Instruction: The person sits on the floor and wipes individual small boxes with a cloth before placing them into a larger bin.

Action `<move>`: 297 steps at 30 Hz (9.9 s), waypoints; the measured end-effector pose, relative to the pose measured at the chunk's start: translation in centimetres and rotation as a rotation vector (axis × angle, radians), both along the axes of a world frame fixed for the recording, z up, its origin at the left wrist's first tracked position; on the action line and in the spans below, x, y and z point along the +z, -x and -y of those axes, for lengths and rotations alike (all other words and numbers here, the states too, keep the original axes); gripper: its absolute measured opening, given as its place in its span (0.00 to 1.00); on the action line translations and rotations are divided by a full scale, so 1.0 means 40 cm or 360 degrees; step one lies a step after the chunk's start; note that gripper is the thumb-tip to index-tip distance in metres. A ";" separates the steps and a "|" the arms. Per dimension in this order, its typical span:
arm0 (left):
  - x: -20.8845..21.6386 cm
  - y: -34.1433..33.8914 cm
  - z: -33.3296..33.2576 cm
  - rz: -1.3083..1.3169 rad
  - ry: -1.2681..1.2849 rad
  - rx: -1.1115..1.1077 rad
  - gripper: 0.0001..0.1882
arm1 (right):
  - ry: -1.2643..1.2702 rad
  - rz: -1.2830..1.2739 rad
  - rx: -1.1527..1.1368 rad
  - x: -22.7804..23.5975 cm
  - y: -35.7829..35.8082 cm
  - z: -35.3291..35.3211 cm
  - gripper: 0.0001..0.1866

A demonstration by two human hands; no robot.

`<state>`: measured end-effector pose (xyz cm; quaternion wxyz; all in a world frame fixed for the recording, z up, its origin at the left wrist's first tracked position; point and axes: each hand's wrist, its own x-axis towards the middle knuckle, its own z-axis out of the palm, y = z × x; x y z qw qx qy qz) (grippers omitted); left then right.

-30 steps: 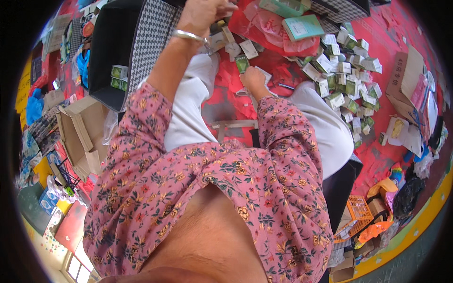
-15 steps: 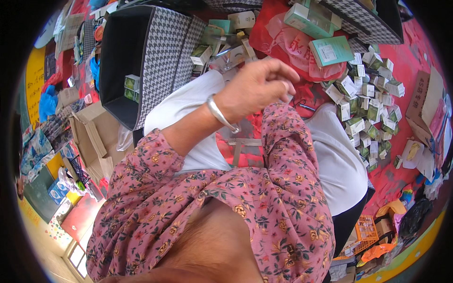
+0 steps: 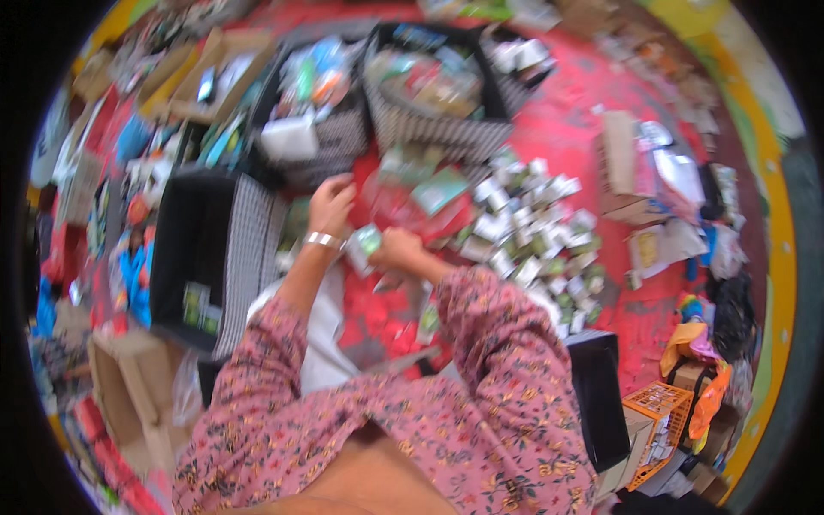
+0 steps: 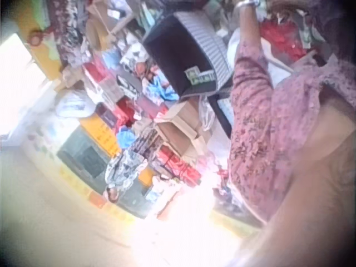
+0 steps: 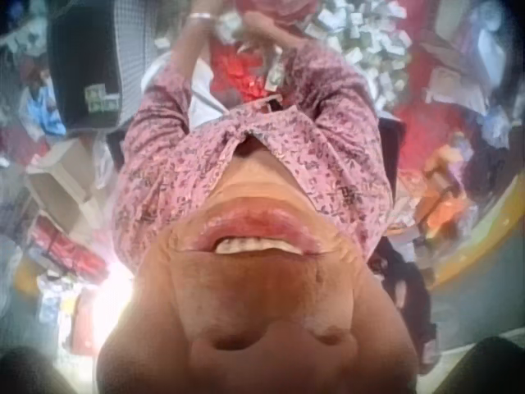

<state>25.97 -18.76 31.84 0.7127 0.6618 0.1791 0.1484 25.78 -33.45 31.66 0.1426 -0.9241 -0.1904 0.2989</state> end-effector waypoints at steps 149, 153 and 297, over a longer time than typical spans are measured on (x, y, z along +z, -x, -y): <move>0.067 -0.009 0.083 -0.0233 0.1649 -0.0167 0.19 | -0.1407 0.1676 0.0311 0.226 -0.064 -0.056 0.07; 0.150 -0.023 0.018 -0.0060 0.1698 -0.0010 0.22 | -0.1026 0.1392 0.0306 0.206 -0.076 0.009 0.05; -0.093 0.662 -0.803 -0.1770 -0.1542 0.0384 0.49 | -0.1073 0.0015 -0.0480 0.196 -0.132 0.046 0.12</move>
